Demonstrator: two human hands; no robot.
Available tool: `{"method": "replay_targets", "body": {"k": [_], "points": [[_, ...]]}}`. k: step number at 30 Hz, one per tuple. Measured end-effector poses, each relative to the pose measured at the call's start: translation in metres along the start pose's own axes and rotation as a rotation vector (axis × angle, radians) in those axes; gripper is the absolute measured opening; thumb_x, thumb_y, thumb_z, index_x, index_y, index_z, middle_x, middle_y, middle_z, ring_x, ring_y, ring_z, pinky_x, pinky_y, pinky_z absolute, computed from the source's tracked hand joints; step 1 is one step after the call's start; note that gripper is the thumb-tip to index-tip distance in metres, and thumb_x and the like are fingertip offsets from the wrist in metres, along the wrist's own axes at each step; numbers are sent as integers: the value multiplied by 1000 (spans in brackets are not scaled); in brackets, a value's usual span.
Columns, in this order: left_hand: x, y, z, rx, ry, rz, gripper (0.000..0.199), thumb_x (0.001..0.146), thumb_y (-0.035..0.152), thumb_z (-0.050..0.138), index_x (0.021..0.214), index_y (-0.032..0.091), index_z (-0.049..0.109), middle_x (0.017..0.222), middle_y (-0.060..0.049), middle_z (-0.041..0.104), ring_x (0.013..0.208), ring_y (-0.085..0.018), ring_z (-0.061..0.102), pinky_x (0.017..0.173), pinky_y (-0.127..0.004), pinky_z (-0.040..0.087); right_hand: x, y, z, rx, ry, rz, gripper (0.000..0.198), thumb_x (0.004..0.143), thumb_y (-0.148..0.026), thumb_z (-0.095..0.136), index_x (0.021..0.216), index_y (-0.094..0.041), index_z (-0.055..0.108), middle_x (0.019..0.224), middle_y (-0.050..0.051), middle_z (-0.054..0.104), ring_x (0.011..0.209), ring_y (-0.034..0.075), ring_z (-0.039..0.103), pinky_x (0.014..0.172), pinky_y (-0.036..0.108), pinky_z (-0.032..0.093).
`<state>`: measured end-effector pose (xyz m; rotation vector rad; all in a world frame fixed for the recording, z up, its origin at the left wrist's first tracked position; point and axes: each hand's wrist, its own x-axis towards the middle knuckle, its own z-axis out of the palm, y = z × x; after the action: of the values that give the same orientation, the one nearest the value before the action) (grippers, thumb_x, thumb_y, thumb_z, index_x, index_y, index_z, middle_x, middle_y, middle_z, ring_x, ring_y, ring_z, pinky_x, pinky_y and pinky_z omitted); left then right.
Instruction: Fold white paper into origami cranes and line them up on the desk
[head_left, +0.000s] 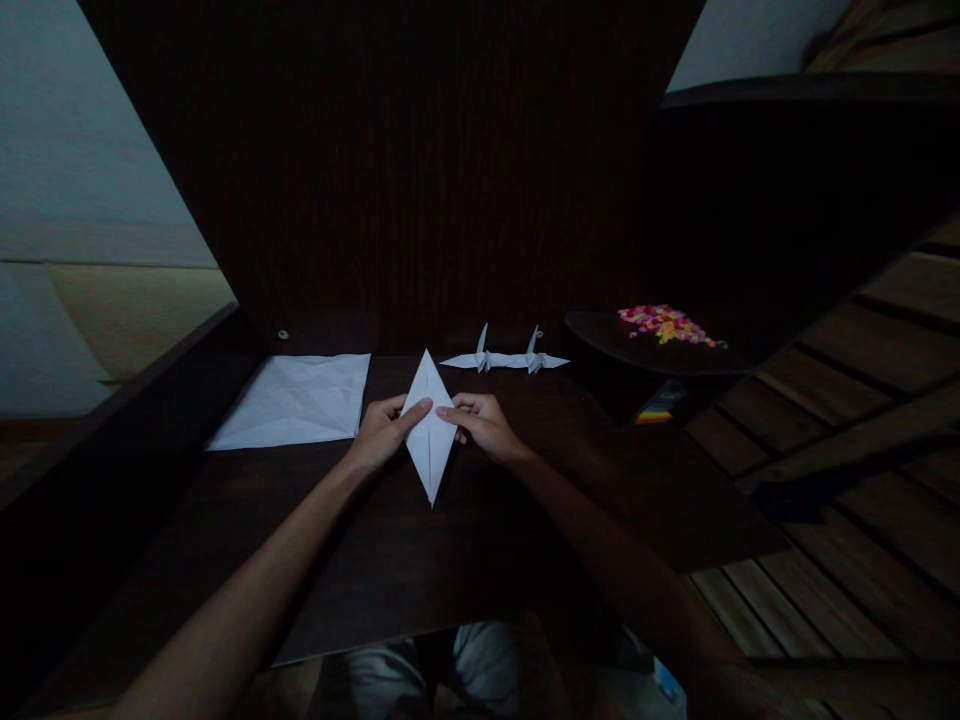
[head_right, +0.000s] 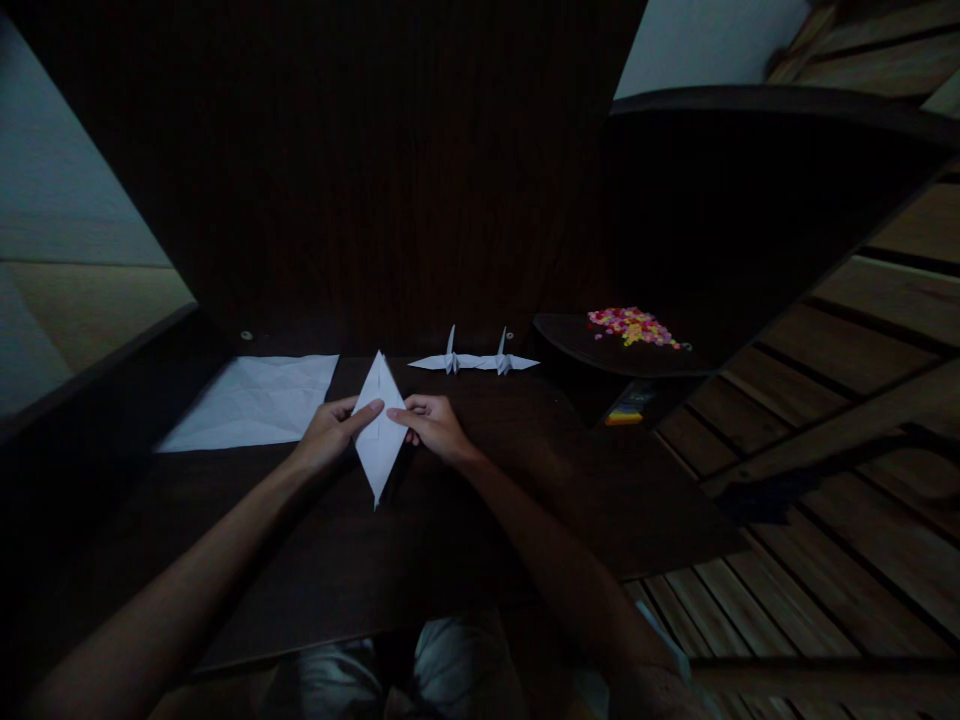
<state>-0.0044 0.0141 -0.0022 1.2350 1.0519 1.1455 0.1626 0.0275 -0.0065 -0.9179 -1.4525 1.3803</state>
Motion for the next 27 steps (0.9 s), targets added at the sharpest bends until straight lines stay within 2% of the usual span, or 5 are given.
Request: {"method": "replay_targets", "body": {"k": [11, 13, 18, 23, 27], "points": [[-2, 1, 0, 39, -89, 3, 33, 67, 42, 75, 82, 13, 73, 76, -6, 72, 62, -17, 61, 55, -24, 44, -1, 3, -2, -37, 31, -50, 36, 68, -50, 70, 65, -17, 56, 53, -4, 51, 40, 6, 42, 33, 18, 29], [-3, 1, -1, 65, -133, -7, 31, 67, 41, 74, 83, 14, 73, 75, -5, 71, 61, -16, 61, 55, -24, 43, -2, 1, -2, -38, 18, -44, 35, 68, -50, 70, 65, -17, 57, 52, -5, 49, 40, 6, 40, 34, 18, 27], [-6, 5, -2, 205, -378, -57, 30, 69, 40, 71, 80, 12, 73, 69, -4, 69, 58, -17, 60, 53, -25, 42, -2, -5, -3, 27, 35, -42, 37, 69, -50, 68, 62, -15, 59, 51, -4, 49, 41, 5, 40, 36, 19, 27], [-6, 8, -3, 220, -411, -69, 29, 68, 39, 71, 79, 12, 72, 67, -2, 67, 58, -15, 58, 52, -23, 41, -1, -8, -6, -16, 54, -116, 39, 73, -49, 66, 56, -15, 57, 46, -5, 46, 38, 4, 37, 36, 19, 22], [-6, 11, -6, 248, -454, -81, 28, 69, 37, 70, 80, 12, 71, 69, -1, 67, 61, -13, 58, 55, -22, 42, -1, -6, -8, 14, 65, -121, 39, 76, -45, 64, 53, -16, 53, 43, -6, 44, 36, 4, 37, 35, 18, 22]]}}
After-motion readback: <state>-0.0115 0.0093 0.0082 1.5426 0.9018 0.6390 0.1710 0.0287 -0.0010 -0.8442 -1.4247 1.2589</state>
